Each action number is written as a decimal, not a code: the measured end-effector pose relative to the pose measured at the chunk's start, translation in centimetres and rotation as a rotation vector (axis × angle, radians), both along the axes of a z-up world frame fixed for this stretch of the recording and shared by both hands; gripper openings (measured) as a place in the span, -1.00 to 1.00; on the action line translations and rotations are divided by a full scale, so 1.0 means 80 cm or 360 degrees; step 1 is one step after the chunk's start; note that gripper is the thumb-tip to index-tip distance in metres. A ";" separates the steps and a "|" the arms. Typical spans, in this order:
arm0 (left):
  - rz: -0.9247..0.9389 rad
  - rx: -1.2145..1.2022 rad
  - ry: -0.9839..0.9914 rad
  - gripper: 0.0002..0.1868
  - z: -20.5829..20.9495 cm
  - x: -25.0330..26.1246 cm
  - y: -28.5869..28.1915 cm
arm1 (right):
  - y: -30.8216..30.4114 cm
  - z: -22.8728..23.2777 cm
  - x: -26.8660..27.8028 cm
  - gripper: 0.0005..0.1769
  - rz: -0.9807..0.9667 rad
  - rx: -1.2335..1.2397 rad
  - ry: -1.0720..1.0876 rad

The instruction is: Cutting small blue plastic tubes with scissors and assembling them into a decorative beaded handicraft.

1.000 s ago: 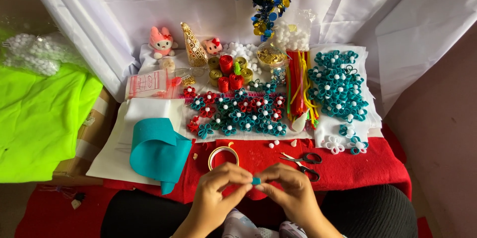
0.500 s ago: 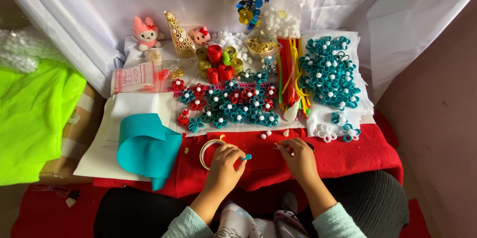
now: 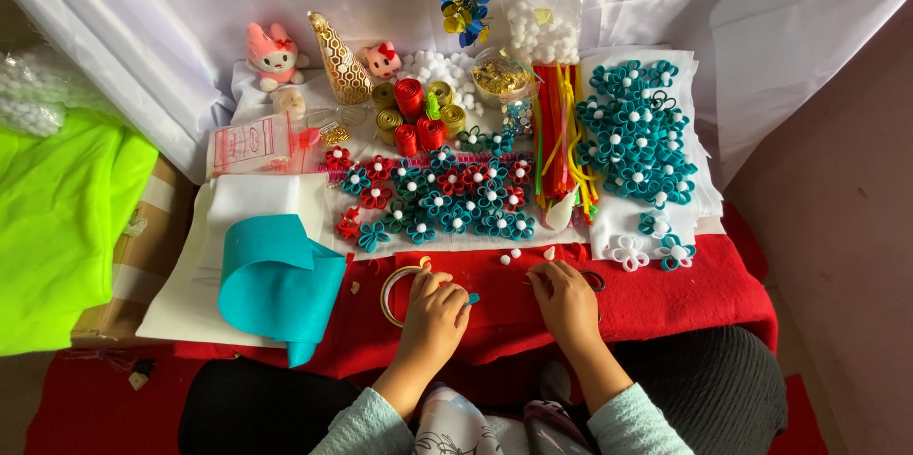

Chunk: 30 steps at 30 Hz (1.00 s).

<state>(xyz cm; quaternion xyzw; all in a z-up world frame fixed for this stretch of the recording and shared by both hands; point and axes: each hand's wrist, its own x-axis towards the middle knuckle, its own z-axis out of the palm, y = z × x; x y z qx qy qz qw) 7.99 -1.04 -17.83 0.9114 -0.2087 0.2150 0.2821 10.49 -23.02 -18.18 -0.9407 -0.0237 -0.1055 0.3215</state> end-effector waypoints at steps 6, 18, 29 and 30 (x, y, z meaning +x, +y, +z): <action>0.0002 0.0031 0.0011 -0.85 0.000 0.000 0.003 | 0.002 0.012 -0.003 -0.85 -0.0077 0.0288 0.0073; -0.0136 -0.0804 0.0552 -0.83 0.113 -0.025 0.012 | 0.016 0.126 -0.053 -0.80 0.0464 0.0958 0.0415; -0.0187 -0.0866 0.0492 -0.88 0.191 -0.069 0.013 | 0.047 0.211 -0.098 -0.71 0.0730 0.0523 -0.0235; -0.0186 -0.0946 0.0552 -0.90 0.191 -0.072 0.014 | 0.047 0.214 -0.101 -0.69 0.0739 0.0480 -0.0269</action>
